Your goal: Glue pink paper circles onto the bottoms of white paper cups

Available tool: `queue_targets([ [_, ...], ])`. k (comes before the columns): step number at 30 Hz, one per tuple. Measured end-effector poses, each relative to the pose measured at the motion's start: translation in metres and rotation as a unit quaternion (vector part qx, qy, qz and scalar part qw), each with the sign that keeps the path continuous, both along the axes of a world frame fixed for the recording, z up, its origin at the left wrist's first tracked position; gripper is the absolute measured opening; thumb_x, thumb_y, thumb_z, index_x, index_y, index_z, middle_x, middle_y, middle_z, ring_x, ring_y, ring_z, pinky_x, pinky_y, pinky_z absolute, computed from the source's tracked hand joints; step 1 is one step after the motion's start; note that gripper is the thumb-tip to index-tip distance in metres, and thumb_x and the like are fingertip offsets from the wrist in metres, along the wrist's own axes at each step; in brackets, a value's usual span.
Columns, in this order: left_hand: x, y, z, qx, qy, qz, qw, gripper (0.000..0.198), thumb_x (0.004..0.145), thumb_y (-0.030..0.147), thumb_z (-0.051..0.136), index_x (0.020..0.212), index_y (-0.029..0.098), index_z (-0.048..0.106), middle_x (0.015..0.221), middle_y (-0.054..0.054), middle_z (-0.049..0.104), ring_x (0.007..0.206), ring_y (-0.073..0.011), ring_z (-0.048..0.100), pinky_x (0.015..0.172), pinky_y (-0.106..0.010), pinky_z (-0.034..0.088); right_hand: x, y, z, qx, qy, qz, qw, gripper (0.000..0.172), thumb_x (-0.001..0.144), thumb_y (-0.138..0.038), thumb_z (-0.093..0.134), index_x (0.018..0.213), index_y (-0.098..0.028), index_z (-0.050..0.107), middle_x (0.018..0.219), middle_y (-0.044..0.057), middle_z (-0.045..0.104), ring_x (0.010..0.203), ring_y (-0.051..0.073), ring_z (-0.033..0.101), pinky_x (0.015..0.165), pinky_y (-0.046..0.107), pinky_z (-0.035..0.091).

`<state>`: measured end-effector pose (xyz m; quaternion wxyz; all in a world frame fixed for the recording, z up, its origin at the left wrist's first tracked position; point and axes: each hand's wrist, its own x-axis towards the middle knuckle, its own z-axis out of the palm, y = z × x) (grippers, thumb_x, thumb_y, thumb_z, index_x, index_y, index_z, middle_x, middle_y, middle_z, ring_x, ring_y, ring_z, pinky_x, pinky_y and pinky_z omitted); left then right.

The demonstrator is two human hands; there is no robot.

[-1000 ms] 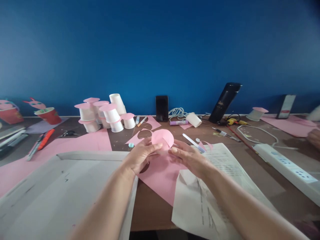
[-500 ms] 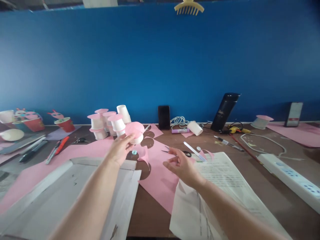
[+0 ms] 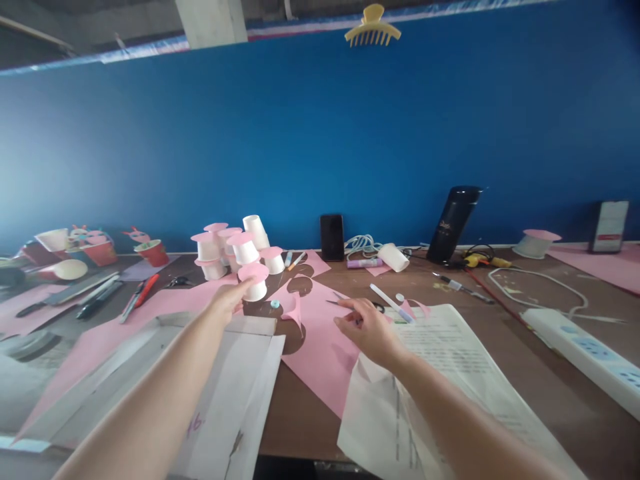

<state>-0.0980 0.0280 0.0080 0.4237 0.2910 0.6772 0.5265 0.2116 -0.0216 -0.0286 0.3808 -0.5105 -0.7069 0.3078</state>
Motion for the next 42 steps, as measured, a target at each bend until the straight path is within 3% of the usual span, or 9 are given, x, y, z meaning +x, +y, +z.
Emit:
queue_targets([
  [4,-0.005,-0.003,0.012,-0.034,-0.015,0.005,0.999,0.051,0.057,0.036,0.083,0.096,0.013,0.06,0.087,-0.014,0.066,0.088,-0.0279,0.064,0.076,-0.037,0.05,0.002,0.001,-0.002,0.001,-0.013,-0.002,1.0,0.037,0.079,-0.038,0.06,0.111,-0.019,0.063,0.11,0.008,0.059,0.082,0.017,0.065,0.082,0.033,0.049],
  [9,-0.014,-0.02,0.025,0.065,-0.186,-0.135,0.971,0.047,0.071,0.022,0.074,0.114,0.016,0.057,0.105,-0.017,0.065,0.093,-0.0281,0.066,0.087,-0.046,0.052,0.0,-0.001,-0.001,-0.013,-0.012,0.002,1.0,0.035,0.079,-0.037,0.061,0.109,-0.02,0.064,0.109,0.008,0.061,0.08,0.017,0.064,0.079,0.034,0.049],
  [14,0.027,-0.04,0.025,0.079,-0.262,-0.228,0.934,0.044,0.078,0.027,0.069,0.119,0.017,0.055,0.112,-0.017,0.065,0.094,-0.0291,0.067,0.084,-0.046,0.055,-0.001,0.0,0.008,-0.15,0.116,0.029,0.981,0.034,0.08,-0.042,0.063,0.105,-0.02,0.067,0.102,0.008,0.067,0.077,0.017,0.064,0.059,0.027,0.049],
  [18,0.087,-0.049,0.02,0.058,-0.3,-0.256,0.917,0.038,0.078,0.026,0.069,0.113,0.016,0.059,0.109,-0.015,0.065,0.092,-0.0267,0.067,0.083,-0.044,0.056,0.002,0.001,0.014,-0.261,0.316,0.048,0.911,0.027,0.08,-0.039,0.067,0.097,-0.019,0.069,0.102,0.007,0.068,0.071,0.011,0.063,0.051,0.018,0.045],
  [22,0.133,-0.051,0.019,0.019,-0.291,-0.28,0.915,0.039,0.075,0.03,0.072,0.111,0.018,0.062,0.108,-0.013,0.065,0.092,-0.0238,0.066,0.085,-0.041,0.055,0.006,0.005,0.014,-0.336,0.5,0.057,0.796,0.02,0.077,-0.028,0.072,0.088,-0.012,0.067,0.076,0.005,0.065,0.056,0.008,0.057,0.042,0.015,0.04],
  [29,0.164,-0.056,0.038,0.058,-0.295,-0.301,0.905,0.036,0.075,0.042,0.071,0.102,0.021,0.062,0.113,-0.01,0.064,0.102,-0.0256,0.063,0.087,-0.044,0.054,0.016,0.019,0.014,-0.348,0.645,0.083,0.675,0.008,0.091,-0.021,0.055,0.087,-0.014,0.055,0.065,-0.002,0.055,0.048,0.003,0.049,0.041,0.009,0.038],
  [32,0.169,-0.057,0.04,0.059,-0.343,-0.255,0.902,0.032,0.078,0.044,0.067,0.092,0.016,0.061,0.109,-0.012,0.064,0.098,-0.0228,0.065,0.085,-0.038,0.056,0.025,0.024,0.018,-0.348,0.695,0.105,0.62,0.012,0.096,-0.021,0.043,0.091,-0.015,0.052,0.063,-0.004,0.053,0.044,0.001,0.046,0.039,0.007,0.036],
  [36,0.177,-0.054,0.028,-0.012,-0.369,-0.236,0.899,0.019,0.083,0.026,0.064,0.093,0.01,0.063,0.097,-0.012,0.066,0.072,-0.0121,0.064,0.062,-0.022,0.056,0.038,0.026,0.022,-0.369,0.718,0.122,0.578,0.016,0.094,-0.014,0.038,0.083,-0.015,0.049,0.05,-0.009,0.039,0.033,0.001,0.035,0.031,0.007,0.026],
  [42,0.19,-0.045,0.009,0.026,-0.478,-0.274,0.834,0.009,0.082,0.019,0.066,0.079,0.011,0.063,0.071,-0.003,0.059,0.057,-0.0063,0.056,0.047,-0.015,0.049,0.042,0.024,0.019,-0.43,0.691,0.134,0.566,0.008,0.085,-0.01,0.05,0.078,-0.015,0.049,0.049,-0.01,0.037,0.03,0.0,0.031,0.027,0.006,0.018],
])
